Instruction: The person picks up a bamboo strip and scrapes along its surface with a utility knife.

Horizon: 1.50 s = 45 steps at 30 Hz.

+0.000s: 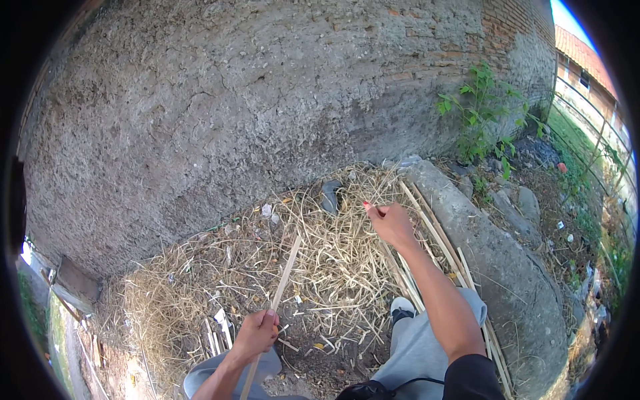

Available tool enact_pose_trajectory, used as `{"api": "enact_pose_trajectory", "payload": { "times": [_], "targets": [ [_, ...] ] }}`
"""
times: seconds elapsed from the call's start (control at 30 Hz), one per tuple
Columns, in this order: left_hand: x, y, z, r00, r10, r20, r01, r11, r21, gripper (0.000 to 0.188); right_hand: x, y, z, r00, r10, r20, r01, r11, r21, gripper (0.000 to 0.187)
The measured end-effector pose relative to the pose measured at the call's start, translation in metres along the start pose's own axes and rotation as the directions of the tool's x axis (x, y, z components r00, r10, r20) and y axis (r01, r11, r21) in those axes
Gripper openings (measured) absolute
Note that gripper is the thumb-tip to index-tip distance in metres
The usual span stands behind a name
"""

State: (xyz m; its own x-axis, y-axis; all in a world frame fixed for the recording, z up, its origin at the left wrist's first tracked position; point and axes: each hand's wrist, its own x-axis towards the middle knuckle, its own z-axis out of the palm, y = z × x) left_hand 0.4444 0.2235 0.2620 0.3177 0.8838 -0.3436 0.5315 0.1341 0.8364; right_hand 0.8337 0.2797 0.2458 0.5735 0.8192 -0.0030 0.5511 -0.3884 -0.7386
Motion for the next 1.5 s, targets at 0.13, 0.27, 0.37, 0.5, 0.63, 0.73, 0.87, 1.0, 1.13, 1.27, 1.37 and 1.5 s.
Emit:
{"api": "enact_pose_trajectory", "payload": {
  "times": [0.13,0.27,0.37,0.5,0.63,0.73,0.87,1.0,1.13,1.27,1.37,1.5],
  "targets": [
    [0.002,0.003,0.002,0.995,-0.013,0.102,0.015,1.0,-0.027,0.037,-0.048,-0.042,0.028,0.951,-0.298,0.076,0.28,0.941,0.19,0.038],
    [0.003,0.008,0.002,0.989,0.031,0.142,-0.017,0.995,-0.099,0.034,-0.068,-0.049,0.028,0.902,-0.376,0.213,0.339,0.922,0.188,0.038],
    [0.003,0.008,0.004,0.99,0.021,0.142,0.01,0.978,-0.21,0.034,-0.068,-0.042,0.033,0.889,-0.413,0.196,0.388,0.908,0.158,0.039],
    [-0.001,0.013,0.004,0.988,-0.028,0.149,0.057,0.98,-0.192,0.034,-0.071,-0.042,0.034,0.858,-0.493,0.142,0.483,0.87,0.104,0.039],
    [-0.001,0.016,0.006,0.978,-0.071,0.198,0.119,0.962,-0.245,0.034,-0.072,-0.045,0.035,0.837,-0.53,0.135,0.529,0.847,0.048,0.038],
    [-0.003,0.02,0.008,0.973,-0.076,0.218,0.13,0.961,-0.246,0.034,-0.068,-0.038,0.037,0.771,-0.635,0.048,0.635,0.772,0.013,0.039],
    [-0.009,0.012,0.012,0.981,0.056,0.187,-0.024,0.985,-0.169,0.034,-0.065,-0.031,0.038,0.738,-0.675,0.029,0.675,0.737,-0.018,0.04],
    [-0.009,0.019,0.014,0.974,-0.03,0.223,0.08,0.972,-0.219,0.036,-0.062,-0.033,0.038,0.828,-0.54,0.151,0.56,0.808,-0.182,0.039],
    [-0.002,0.02,0.019,0.985,-0.05,0.165,0.083,0.977,-0.197,0.036,-0.055,-0.044,0.046,0.858,-0.472,0.203,0.512,0.818,-0.263,0.035],
    [0.005,0.023,0.015,0.978,-0.1,0.184,0.148,0.951,-0.27,0.034,-0.046,-0.045,0.056,0.881,-0.418,0.221,0.465,0.85,-0.247,0.039],
    [-0.005,0.009,0.002,0.999,0.002,0.051,0.009,0.974,-0.224,0.034,-0.016,-0.032,0.033,0.945,-0.316,0.081,0.325,0.936,-0.136,0.037],
    [-0.013,0.023,-0.026,0.99,-0.095,0.1,0.123,0.932,-0.341,0.033,-0.014,-0.018,0.015,0.995,-0.1,-0.006,0.098,0.955,0.28,0.041]
  ]
}}
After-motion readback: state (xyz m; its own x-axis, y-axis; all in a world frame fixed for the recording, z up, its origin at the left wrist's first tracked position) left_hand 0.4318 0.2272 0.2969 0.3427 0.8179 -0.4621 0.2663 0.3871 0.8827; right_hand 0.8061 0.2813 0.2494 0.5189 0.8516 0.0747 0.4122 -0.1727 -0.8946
